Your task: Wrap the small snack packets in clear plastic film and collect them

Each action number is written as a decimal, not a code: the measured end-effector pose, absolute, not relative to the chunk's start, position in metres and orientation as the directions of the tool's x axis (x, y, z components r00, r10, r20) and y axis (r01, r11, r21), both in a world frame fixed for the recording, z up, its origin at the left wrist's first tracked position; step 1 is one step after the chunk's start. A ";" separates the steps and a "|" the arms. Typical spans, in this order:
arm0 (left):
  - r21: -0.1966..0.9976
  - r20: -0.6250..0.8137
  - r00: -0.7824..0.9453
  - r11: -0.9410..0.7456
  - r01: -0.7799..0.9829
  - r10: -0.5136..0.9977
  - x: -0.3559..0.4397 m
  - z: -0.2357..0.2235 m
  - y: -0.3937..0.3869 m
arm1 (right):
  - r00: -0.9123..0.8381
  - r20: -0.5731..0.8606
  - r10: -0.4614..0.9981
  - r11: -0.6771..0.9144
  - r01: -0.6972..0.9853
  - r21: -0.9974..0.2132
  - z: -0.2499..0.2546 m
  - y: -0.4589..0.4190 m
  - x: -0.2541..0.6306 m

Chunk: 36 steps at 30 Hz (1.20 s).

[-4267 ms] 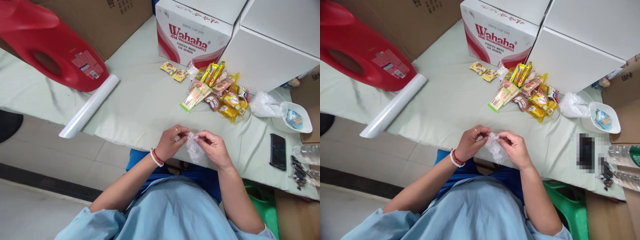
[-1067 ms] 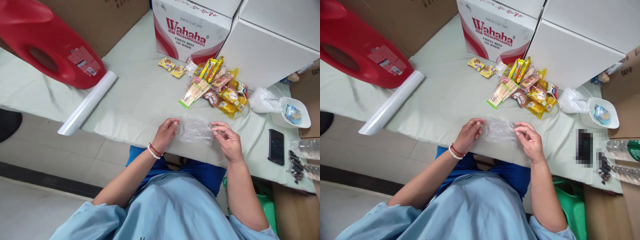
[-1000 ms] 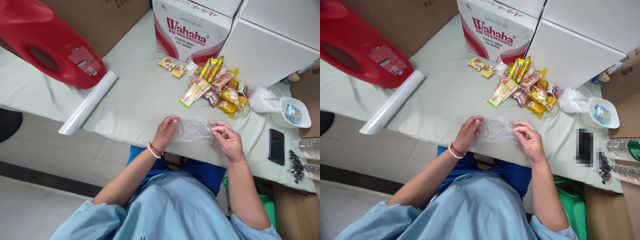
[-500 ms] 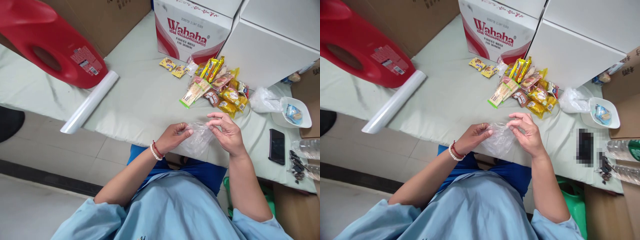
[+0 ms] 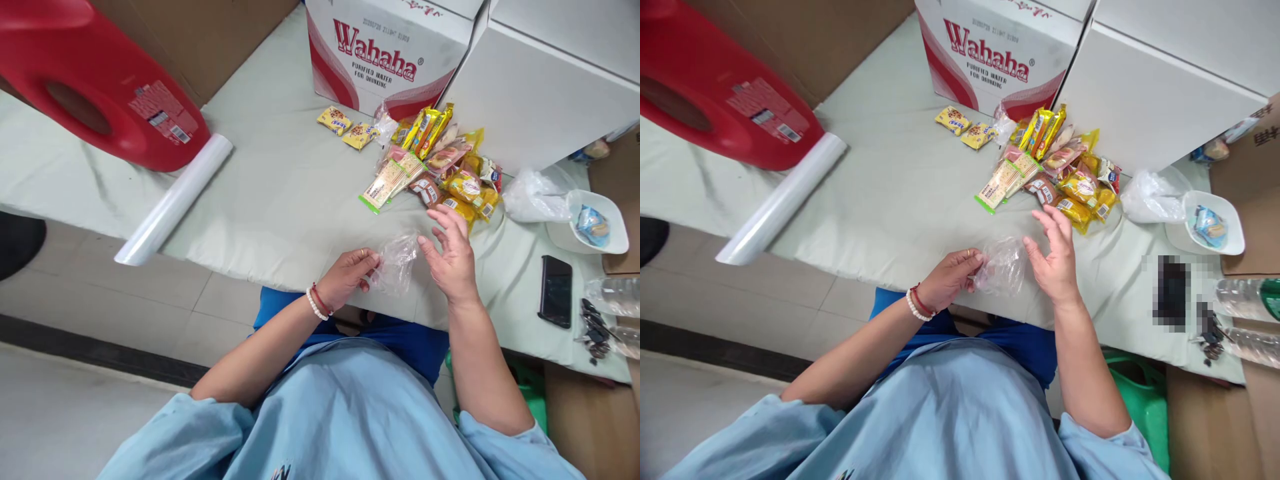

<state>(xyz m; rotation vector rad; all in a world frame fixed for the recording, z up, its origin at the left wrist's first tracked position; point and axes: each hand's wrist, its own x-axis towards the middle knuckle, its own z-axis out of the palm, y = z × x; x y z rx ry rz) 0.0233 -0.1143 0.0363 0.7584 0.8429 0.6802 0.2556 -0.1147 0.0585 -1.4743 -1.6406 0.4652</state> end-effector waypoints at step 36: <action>0.656 -0.526 0.425 0.669 -0.348 0.737 0.027 0.044 -0.120 | 0.161 -0.225 0.961 -0.129 -0.458 -0.879 0.064 -0.188 0.238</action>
